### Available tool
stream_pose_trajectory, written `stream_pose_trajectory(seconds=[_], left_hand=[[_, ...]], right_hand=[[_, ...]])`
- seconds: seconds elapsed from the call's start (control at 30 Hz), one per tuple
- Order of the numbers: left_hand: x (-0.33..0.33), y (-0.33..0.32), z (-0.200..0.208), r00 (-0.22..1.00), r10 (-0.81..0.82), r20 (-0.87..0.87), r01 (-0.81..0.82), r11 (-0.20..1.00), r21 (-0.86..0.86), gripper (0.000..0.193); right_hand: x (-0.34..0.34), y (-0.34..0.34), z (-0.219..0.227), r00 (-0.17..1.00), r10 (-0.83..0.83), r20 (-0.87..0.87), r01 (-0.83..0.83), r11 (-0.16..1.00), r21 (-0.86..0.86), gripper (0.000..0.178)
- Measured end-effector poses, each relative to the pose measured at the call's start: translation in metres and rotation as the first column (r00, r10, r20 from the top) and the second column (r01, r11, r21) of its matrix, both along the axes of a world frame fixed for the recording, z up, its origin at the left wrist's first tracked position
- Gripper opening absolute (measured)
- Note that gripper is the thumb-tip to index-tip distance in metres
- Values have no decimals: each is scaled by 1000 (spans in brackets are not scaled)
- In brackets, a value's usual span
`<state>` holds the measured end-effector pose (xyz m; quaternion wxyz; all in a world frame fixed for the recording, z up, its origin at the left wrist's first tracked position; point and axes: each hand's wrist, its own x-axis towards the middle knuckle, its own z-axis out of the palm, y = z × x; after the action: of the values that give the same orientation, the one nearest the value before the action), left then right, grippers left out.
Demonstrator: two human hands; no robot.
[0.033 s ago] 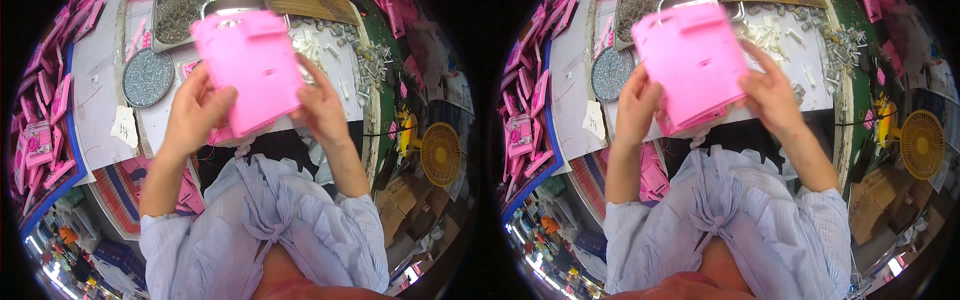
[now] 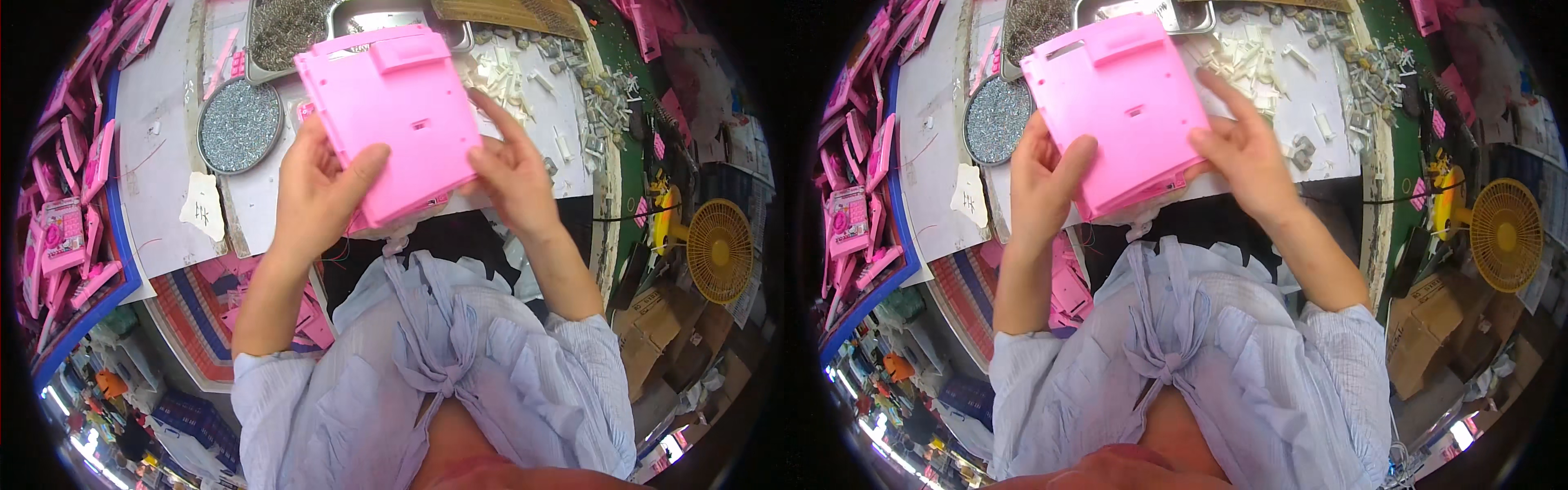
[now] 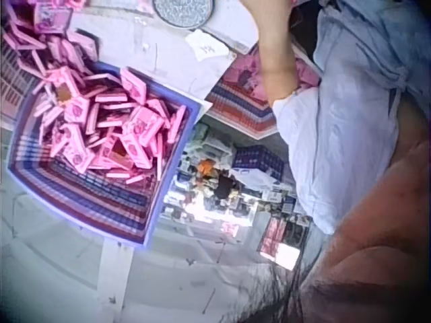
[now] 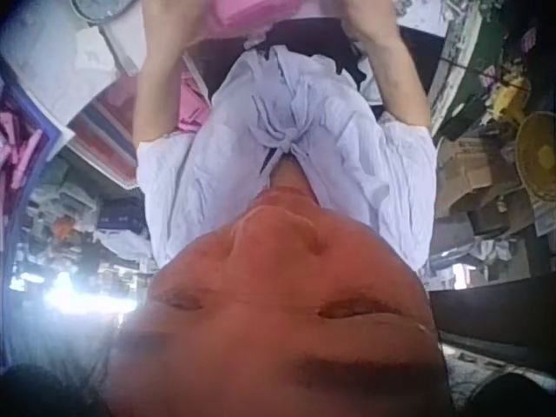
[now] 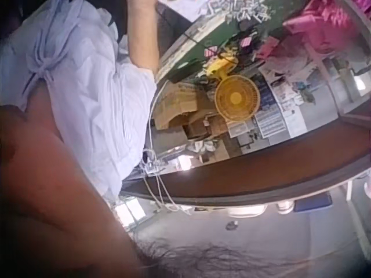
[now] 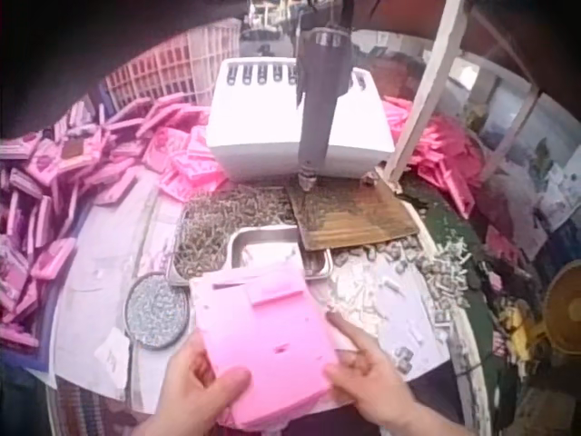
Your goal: Assembling and soldering internal components like speakers and circuit boards into a pink toy housing.
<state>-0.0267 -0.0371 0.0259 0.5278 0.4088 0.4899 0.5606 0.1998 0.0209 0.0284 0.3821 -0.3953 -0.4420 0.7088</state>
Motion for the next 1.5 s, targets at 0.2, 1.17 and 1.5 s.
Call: stream_pose_trajectory(seconds=[0.2,1.17,1.5], left_hand=[[-6,-25,-10,777,130,-616,-159,987,9,75],[-38,-53,-11,663,-142,-735,-48,972,-230,58],[-141,-13,-38,49,125,-991,-240,965,110,12]], right_hand=[[8,-18,-19,710,29,704,-433,806,404,61],[-19,34,26,260,-72,963,-944,191,269,43],[-178,96,25,537,-42,843,-835,-167,524,10]])
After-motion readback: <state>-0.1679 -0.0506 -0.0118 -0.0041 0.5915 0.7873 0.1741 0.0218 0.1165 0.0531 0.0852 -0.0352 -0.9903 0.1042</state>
